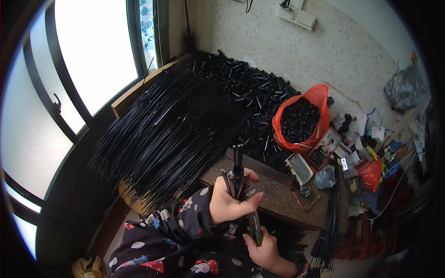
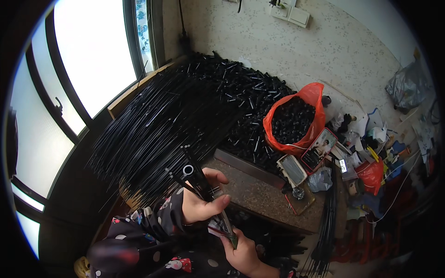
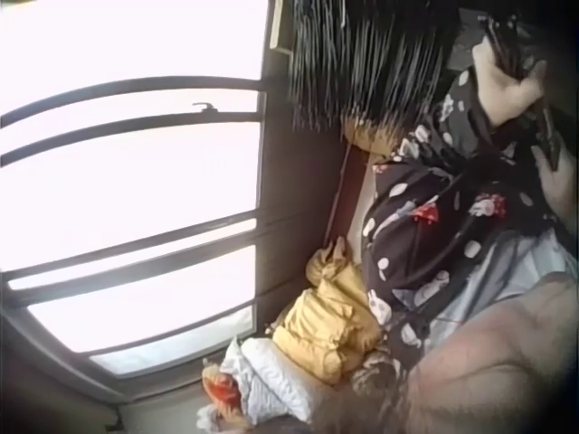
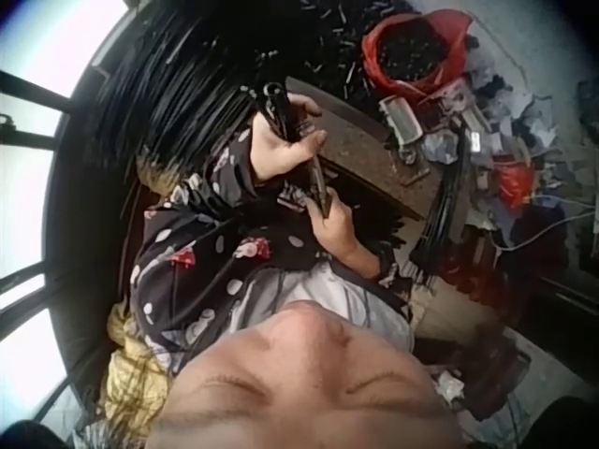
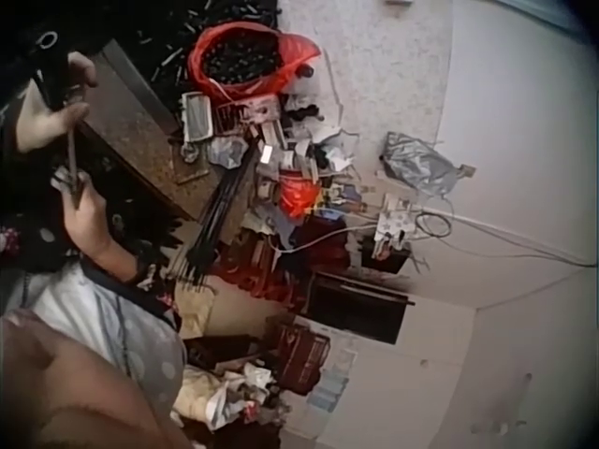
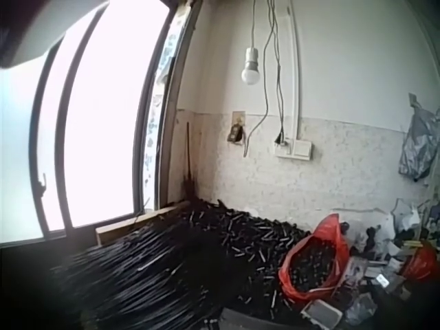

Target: Assembling small plastic connectors onto black wires and crimping them using pliers.

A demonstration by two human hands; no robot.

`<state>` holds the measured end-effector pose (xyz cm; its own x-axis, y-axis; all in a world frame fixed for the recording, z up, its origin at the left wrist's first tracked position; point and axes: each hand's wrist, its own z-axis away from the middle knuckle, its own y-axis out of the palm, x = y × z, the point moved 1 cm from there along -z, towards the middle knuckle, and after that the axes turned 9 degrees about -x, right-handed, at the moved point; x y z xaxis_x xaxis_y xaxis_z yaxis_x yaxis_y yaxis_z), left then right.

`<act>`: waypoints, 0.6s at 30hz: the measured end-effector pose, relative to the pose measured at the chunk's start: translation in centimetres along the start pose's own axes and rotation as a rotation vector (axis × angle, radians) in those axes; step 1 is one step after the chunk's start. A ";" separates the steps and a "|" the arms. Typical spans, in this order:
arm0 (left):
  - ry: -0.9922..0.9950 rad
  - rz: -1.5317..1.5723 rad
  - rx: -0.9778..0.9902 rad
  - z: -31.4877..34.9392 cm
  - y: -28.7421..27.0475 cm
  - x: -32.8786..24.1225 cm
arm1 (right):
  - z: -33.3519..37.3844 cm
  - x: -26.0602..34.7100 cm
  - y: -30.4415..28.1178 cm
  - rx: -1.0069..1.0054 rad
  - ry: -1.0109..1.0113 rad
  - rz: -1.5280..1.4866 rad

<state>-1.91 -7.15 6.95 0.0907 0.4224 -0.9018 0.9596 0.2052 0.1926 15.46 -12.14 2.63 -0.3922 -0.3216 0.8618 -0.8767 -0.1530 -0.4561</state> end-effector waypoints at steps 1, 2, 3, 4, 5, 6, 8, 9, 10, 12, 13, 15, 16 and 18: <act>0.006 0.001 0.011 -0.2 0.0 0.0 | -0.1 -0.3 -0.3 0.021 -0.002 -0.022; -0.014 0.005 0.025 -0.5 -0.1 0.1 | -0.5 -0.4 -0.8 0.008 -0.005 -0.024; -0.032 0.005 0.035 -0.8 -0.2 0.3 | -1.0 -0.6 -1.3 0.077 0.063 -0.074; 0.038 0.157 0.043 -1.3 -0.3 1.0 | -1.5 -0.9 -2.0 0.147 0.130 -0.125; 0.015 0.160 0.070 -1.4 -0.6 1.5 | -1.9 -1.1 -2.6 0.136 0.125 -0.131; -0.013 0.161 0.098 -1.6 -1.5 2.0 | -2.2 -1.4 -3.2 0.073 0.112 -0.385; -0.047 0.317 0.201 -1.4 -3.1 1.6 | -2.6 -2.1 -5.2 0.142 0.152 -0.613; -0.003 0.340 0.209 -1.3 -3.3 1.6 | -2.9 -1.5 -5.9 0.149 0.244 -0.699; 0.037 0.362 0.219 -1.3 -3.5 1.6 | -3.5 -0.2 -6.6 0.153 0.341 -0.786; 0.022 0.304 0.250 -1.5 -3.4 2.1 | -4.0 0.3 -7.1 0.108 0.399 -0.886; 0.010 0.349 0.324 -1.7 -3.1 2.8 | -4.1 -0.2 -7.8 0.136 0.159 -0.529; -0.008 0.422 0.441 -2.1 -2.7 3.5 | -4.6 1.1 -8.4 0.017 -0.462 0.255; -0.002 0.408 0.424 -1.6 -3.1 2.5 | -4.7 2.3 -8.2 0.031 -0.475 0.241; -0.035 0.254 0.219 -1.1 -3.0 1.5 | -4.4 3.6 -8.0 -0.196 -0.861 0.870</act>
<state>-4.95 -6.14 5.47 0.3395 0.4040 -0.8494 0.9393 -0.0989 0.3285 19.85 -7.95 10.38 -0.6188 -0.7668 -0.1708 -0.4724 0.5369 -0.6990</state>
